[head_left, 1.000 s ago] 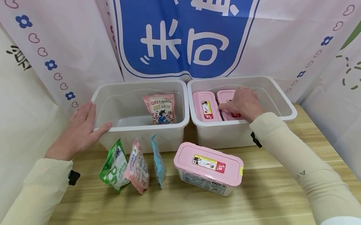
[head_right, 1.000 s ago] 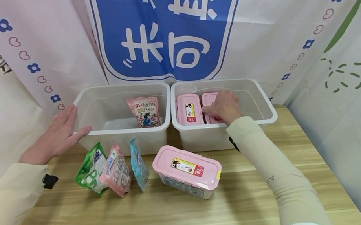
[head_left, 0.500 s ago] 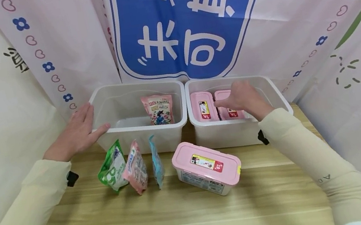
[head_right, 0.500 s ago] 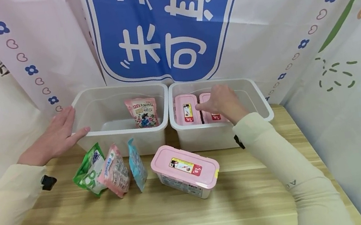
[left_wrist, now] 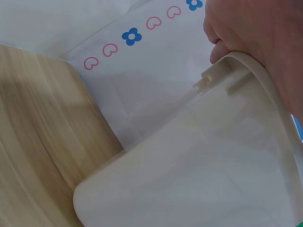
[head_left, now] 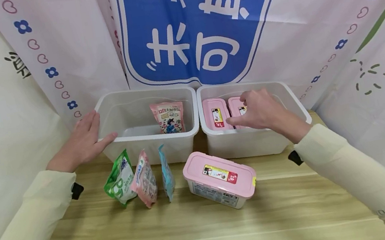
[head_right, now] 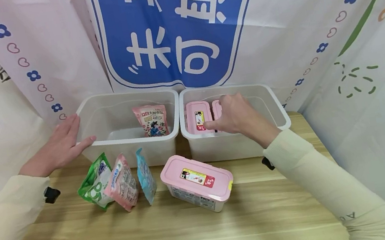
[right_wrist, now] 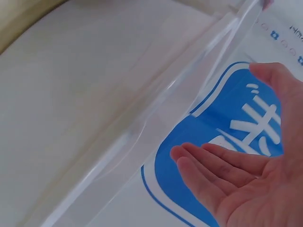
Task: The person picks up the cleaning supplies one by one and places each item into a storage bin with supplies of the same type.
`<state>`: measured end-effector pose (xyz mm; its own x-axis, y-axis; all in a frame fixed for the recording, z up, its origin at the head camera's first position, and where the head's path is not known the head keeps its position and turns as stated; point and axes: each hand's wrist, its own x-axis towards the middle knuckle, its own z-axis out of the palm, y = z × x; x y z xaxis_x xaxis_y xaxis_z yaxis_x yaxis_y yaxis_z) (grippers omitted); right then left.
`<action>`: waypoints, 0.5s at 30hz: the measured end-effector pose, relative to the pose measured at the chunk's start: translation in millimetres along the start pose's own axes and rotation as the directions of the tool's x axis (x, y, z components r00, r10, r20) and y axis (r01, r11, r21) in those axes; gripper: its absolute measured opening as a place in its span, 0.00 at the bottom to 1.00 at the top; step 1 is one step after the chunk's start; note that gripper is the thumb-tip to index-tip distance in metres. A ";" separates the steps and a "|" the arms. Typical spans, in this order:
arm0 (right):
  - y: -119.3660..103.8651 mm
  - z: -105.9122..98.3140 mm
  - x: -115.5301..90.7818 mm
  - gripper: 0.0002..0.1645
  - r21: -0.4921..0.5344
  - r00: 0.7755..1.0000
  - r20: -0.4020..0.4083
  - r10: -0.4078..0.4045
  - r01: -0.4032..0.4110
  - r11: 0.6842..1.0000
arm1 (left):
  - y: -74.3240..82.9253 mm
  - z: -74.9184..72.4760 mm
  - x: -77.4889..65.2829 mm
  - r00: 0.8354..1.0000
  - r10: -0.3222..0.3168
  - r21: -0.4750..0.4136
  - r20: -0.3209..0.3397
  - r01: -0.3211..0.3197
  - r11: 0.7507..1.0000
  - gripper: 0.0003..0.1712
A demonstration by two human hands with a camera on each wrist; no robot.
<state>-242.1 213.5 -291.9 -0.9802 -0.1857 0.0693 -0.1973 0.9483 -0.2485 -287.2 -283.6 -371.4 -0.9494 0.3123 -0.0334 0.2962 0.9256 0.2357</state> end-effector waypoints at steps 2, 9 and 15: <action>-2.6 -1.0 -5.9 0.40 0.006 1.000 -0.006 -0.022 0.022 1.000 | 0.5 -0.2 0.3 1.000 -0.002 0.003 0.004 0.002 1.000 0.60; -12.7 -2.9 -26.0 0.35 -0.027 0.990 -0.028 -0.140 0.140 0.990 | 0.8 -0.1 -0.1 1.000 -0.003 0.007 0.010 0.003 1.000 0.60; -18.3 -2.2 -39.0 0.37 -0.011 0.982 -0.023 -0.186 0.185 0.983 | 0.1 -0.1 -0.1 1.000 -0.002 0.005 0.000 0.002 1.000 0.60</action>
<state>-200.3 204.0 -287.9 -0.9258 -0.3527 0.1361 -0.3754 0.9002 -0.2209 -287.1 -283.6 -371.3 -0.9501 0.3101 -0.0340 0.2944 0.9273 0.2312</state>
